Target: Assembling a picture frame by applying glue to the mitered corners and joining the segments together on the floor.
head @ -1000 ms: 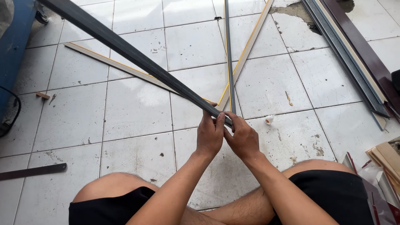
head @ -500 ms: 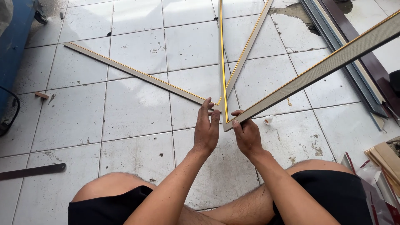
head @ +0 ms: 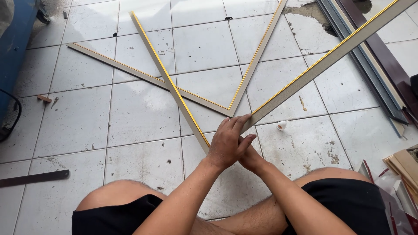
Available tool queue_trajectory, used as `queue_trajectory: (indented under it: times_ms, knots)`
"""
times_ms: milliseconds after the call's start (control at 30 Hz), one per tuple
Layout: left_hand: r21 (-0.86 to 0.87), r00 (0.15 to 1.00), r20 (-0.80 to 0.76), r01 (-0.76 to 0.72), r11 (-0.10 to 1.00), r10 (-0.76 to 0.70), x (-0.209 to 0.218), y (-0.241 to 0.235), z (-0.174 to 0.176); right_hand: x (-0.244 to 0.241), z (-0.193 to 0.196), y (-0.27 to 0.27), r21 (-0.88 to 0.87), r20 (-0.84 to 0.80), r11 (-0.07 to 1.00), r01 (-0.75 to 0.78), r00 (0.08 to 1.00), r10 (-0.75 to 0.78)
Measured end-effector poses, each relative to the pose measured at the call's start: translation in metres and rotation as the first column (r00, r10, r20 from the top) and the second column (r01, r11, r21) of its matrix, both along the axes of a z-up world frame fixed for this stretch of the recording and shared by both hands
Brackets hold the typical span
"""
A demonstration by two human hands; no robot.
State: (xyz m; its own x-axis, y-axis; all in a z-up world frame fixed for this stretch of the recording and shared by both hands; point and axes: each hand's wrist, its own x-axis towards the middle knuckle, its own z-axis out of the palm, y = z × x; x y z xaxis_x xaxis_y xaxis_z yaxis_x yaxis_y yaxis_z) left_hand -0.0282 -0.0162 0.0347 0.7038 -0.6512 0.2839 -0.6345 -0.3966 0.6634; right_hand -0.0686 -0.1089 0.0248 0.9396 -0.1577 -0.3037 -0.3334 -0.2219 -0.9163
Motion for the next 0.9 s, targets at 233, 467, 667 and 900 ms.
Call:
queue_trajectory:
  times_ms: [233, 467, 667, 900]
  knots:
    - [0.124, 0.976, -0.19, -0.081, 0.989, 0.104, 0.012, 0.011, 0.0, -0.001, -0.002, 0.003, 0.113, -0.17, 0.989, -0.099, 0.978, 0.118]
    - [0.401, 0.922, -0.317, -0.082, 0.912, 0.223, 0.026, 0.023, -0.001, 0.005, 0.018, -0.001, 0.276, -0.292, 0.96, -0.042, 0.948, 0.126]
    - [0.644, 0.867, -0.268, -0.164, 0.747, 0.421, 0.049, 0.051, -0.026, 0.014, -0.002, -0.024, 0.502, -0.25, 0.805, 0.317, 0.944, -0.216]
    - [0.926, 0.739, -0.135, -0.142, 0.349, 0.66, 0.062, 0.09, 0.016, 0.013, 0.002, -0.011, 0.563, -0.301, 0.772, 0.295, 0.943, -0.14]
